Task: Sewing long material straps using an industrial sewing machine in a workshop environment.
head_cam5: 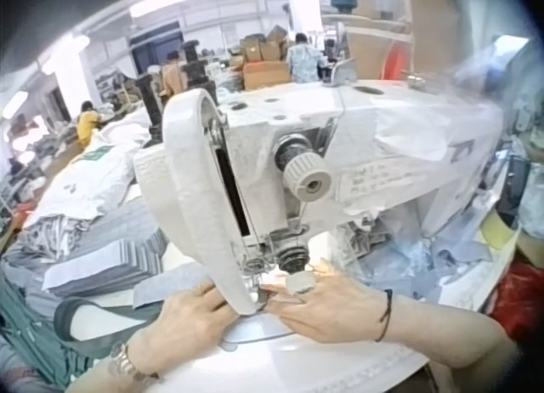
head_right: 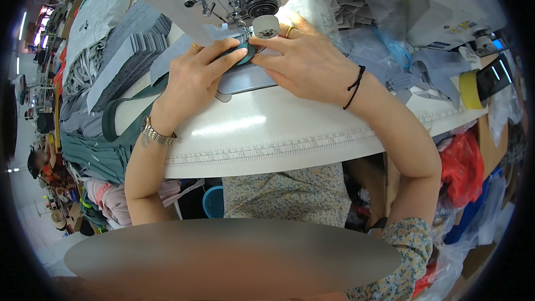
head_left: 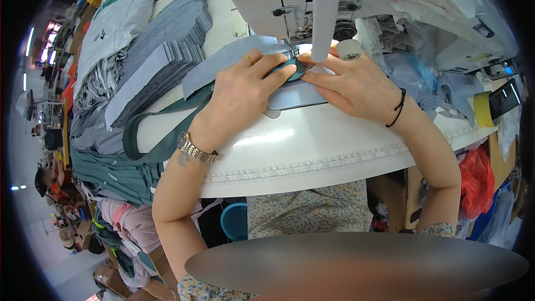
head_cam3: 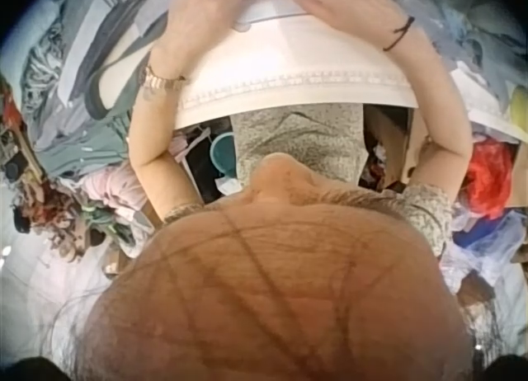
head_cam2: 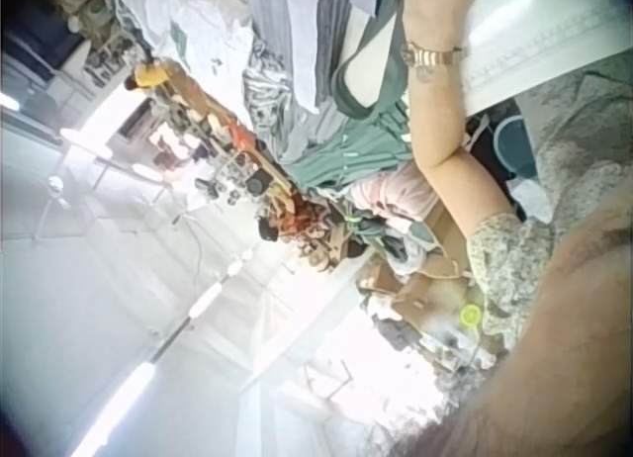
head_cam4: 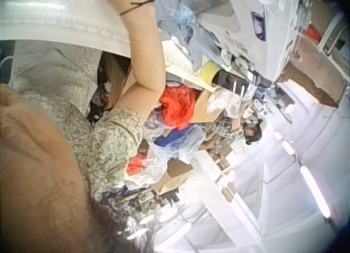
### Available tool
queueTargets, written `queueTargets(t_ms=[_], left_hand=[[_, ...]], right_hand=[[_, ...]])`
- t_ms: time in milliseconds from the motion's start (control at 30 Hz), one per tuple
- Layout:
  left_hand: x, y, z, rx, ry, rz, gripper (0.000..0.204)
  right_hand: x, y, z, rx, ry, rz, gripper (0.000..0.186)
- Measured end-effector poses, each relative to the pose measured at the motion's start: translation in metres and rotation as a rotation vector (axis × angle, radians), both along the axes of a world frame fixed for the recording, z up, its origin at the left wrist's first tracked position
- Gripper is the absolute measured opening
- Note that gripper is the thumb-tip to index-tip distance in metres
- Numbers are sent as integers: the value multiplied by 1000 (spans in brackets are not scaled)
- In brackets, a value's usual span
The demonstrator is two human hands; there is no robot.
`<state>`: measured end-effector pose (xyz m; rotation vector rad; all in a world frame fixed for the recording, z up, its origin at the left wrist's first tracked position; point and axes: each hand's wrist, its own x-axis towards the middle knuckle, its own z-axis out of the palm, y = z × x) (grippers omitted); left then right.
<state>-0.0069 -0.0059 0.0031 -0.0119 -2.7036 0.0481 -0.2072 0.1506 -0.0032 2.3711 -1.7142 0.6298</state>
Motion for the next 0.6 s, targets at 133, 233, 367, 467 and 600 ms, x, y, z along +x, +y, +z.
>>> queueTargets(t_ms=[133,233,367,467,600], left_hand=[[-4,-7,-5,110,64,-34,38],[-4,-6,-7,102,72,-37,38],[-5,-4,-7,74,82,-33,37],[-3,-3,-4,59,72,-31,36],[0,-3,-1,50,39,-34,36]], right_hand=[[1,3,1,25,-53,-5,27],[2,3,3,25,-39,-11,27],[5,2,2,10,-95,-24,21],[3,0,0,3,-90,4,21],[3,-1,1,-1,-158,28,28]])
